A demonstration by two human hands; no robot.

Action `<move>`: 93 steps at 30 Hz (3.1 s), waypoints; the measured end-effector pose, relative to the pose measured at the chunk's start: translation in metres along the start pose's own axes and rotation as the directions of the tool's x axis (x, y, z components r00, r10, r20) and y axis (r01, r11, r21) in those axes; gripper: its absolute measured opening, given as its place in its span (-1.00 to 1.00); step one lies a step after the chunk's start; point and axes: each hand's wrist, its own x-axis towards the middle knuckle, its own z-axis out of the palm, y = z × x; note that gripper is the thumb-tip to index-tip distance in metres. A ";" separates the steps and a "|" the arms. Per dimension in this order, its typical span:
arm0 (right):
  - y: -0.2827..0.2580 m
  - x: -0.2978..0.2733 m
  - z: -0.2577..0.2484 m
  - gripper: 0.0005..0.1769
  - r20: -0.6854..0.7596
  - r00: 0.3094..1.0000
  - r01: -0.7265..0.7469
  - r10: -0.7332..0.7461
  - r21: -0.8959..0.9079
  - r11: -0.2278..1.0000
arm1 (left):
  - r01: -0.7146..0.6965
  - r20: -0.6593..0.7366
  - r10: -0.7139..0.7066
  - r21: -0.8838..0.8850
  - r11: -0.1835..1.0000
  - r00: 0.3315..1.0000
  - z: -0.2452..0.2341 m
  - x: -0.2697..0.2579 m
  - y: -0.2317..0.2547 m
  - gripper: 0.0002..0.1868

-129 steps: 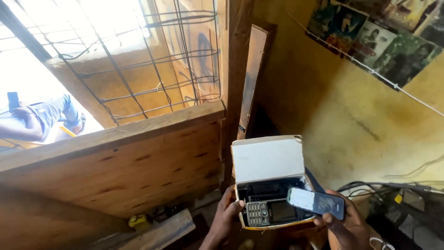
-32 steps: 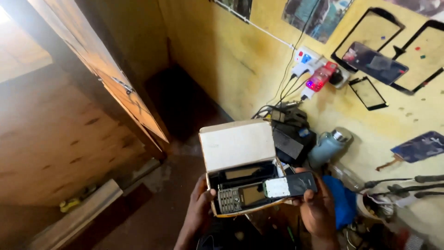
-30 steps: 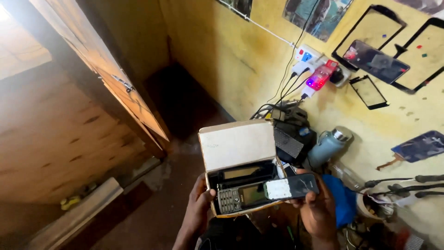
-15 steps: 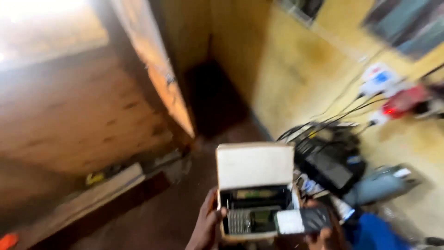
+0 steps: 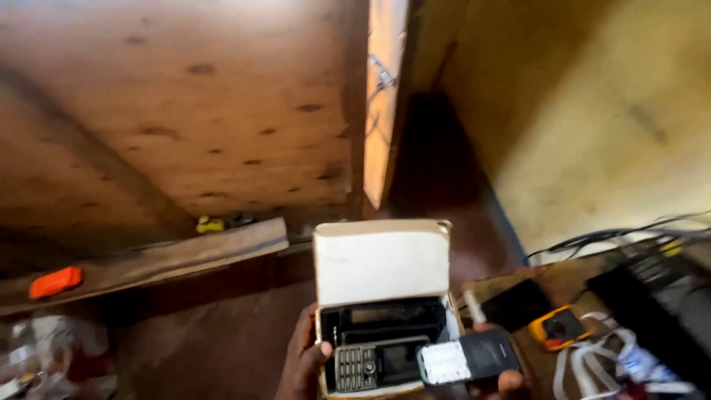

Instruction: Inspecting and repairing small electronic components and a mobile phone at a workbench.

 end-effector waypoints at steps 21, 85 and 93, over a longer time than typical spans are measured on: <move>0.005 -0.178 0.279 -0.11 -0.053 0.999 -0.012 0.010 -0.049 0.999 | -0.054 -0.146 0.054 0.008 0.999 0.988 -0.232 -0.206 0.003 -0.29; -0.081 -0.221 -0.018 0.00 -0.653 0.745 0.224 -0.136 0.053 0.973 | 0.214 0.199 -0.315 0.408 0.888 0.928 0.102 -0.036 -0.363 -0.69; -0.095 -0.248 0.020 -0.30 -0.694 0.692 0.263 -0.201 -0.017 0.965 | 0.196 0.264 -0.309 0.378 0.905 0.914 0.110 -0.042 -0.351 -0.27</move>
